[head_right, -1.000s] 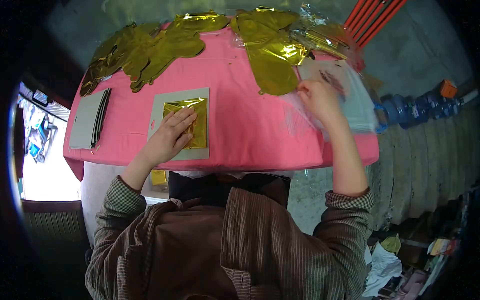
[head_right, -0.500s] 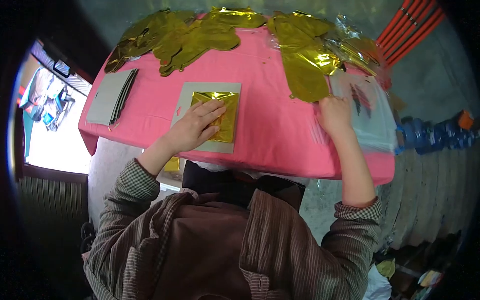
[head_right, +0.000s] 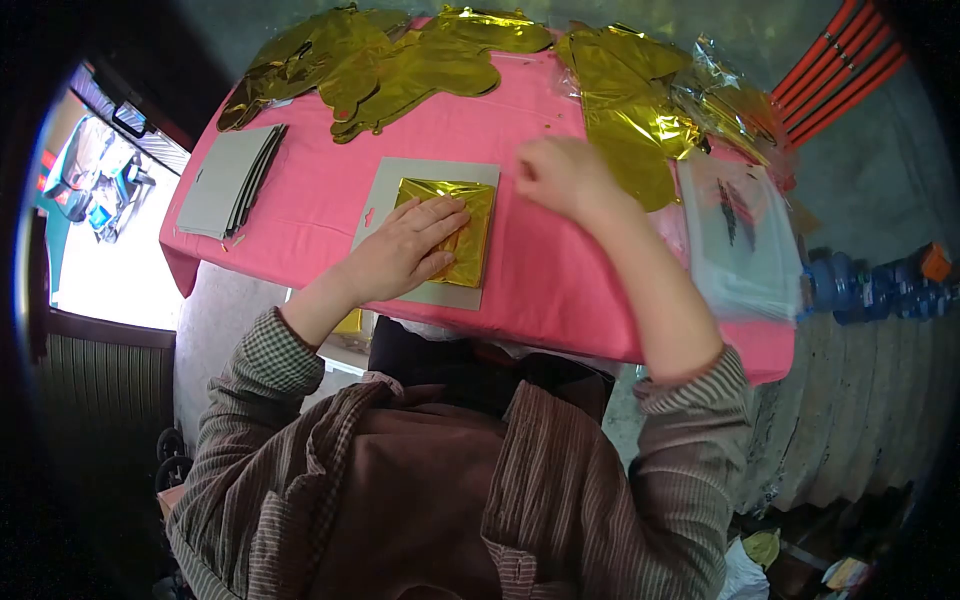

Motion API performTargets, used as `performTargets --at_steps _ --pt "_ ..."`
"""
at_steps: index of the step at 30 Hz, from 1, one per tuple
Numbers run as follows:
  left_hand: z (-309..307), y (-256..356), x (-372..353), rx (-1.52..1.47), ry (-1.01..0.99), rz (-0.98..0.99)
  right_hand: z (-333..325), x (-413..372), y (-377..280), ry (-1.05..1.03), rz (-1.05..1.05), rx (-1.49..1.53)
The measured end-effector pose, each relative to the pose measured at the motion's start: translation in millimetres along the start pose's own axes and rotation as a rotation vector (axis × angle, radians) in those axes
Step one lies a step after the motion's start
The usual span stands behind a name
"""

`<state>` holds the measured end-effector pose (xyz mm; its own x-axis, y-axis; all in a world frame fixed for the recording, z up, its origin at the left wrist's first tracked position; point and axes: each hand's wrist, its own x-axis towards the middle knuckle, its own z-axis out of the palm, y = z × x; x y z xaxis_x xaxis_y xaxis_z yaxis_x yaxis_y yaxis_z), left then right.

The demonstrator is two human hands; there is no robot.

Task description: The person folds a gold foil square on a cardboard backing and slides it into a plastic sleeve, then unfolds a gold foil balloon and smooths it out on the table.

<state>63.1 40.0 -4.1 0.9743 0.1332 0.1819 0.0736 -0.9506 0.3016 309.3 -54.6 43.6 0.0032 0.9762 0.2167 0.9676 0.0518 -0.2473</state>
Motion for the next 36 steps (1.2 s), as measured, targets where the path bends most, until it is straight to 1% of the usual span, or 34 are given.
performTargets --at_steps 1,3,5,7,9,10,12,13,15,16,18,22,24,25,27,28,30,31,33,34,36 --pt "0 0 0 0.001 0.007 0.004 15 16 -4 -0.024 -0.029 0.02" --pt "1 0 -1 0.004 0.015 0.0 46 43 -12 0.019 -0.111 -0.037" --pt "3 -1 -1 -0.004 0.05 0.016 69 63 -19 0.002 -0.115 -0.018" --pt "4 -1 -1 -0.011 0.053 0.011 78 75 -17 -0.017 -0.122 0.0" --pt "4 -1 -2 -0.023 0.056 0.0 79 78 -6 -0.045 -0.133 0.359" --pt "4 -1 -2 -0.021 0.056 0.005 74 75 -1 -0.052 -0.14 0.359" --pt "4 -2 -3 -0.023 0.062 0.008 59 63 11 -0.122 0.0 0.619" --pt "4 -2 -3 -0.041 0.077 0.013 57 57 16 -0.127 0.001 0.616" --pt "6 -2 -2 -0.067 0.096 0.021 55 45 22 -0.18 0.087 0.6" --pt "6 -3 -2 -0.05 0.093 0.023 57 41 22 -0.184 0.09 0.596" --pt "7 -3 -1 -0.034 0.09 0.023 63 37 20 -0.075 0.015 0.459" --pt "7 -3 -2 -0.033 0.092 0.019 67 38 17 -0.053 0.074 0.482" --pt "6 -3 -2 -0.03 0.09 0.019 66 39 12 -0.074 0.195 0.567" --pt "7 -4 -2 -0.031 0.089 0.018 66 42 8 -0.072 0.195 0.565" --pt "7 -3 -1 -0.031 0.083 0.025 68 52 -3 0.139 0.18 0.308" --pt "7 -3 -1 -0.031 0.091 0.027 73 57 -3 0.142 0.179 0.309" --pt "6 -2 -3 -0.027 0.095 0.031 87 68 2 0.209 0.211 0.048" --pt "5 -3 -3 -0.033 0.089 0.025 89 74 6 0.214 0.213 0.045" --pt "5 -2 -2 -0.046 0.083 0.03 85 77 10 0.073 0.215 -0.091" --pt "5 -1 -2 -0.051 0.081 0.023 79 71 11 0.072 0.225 -0.098" --pt "5 -2 -1 -0.056 0.085 0.023 59 55 12 -0.149 0.292 -0.24"
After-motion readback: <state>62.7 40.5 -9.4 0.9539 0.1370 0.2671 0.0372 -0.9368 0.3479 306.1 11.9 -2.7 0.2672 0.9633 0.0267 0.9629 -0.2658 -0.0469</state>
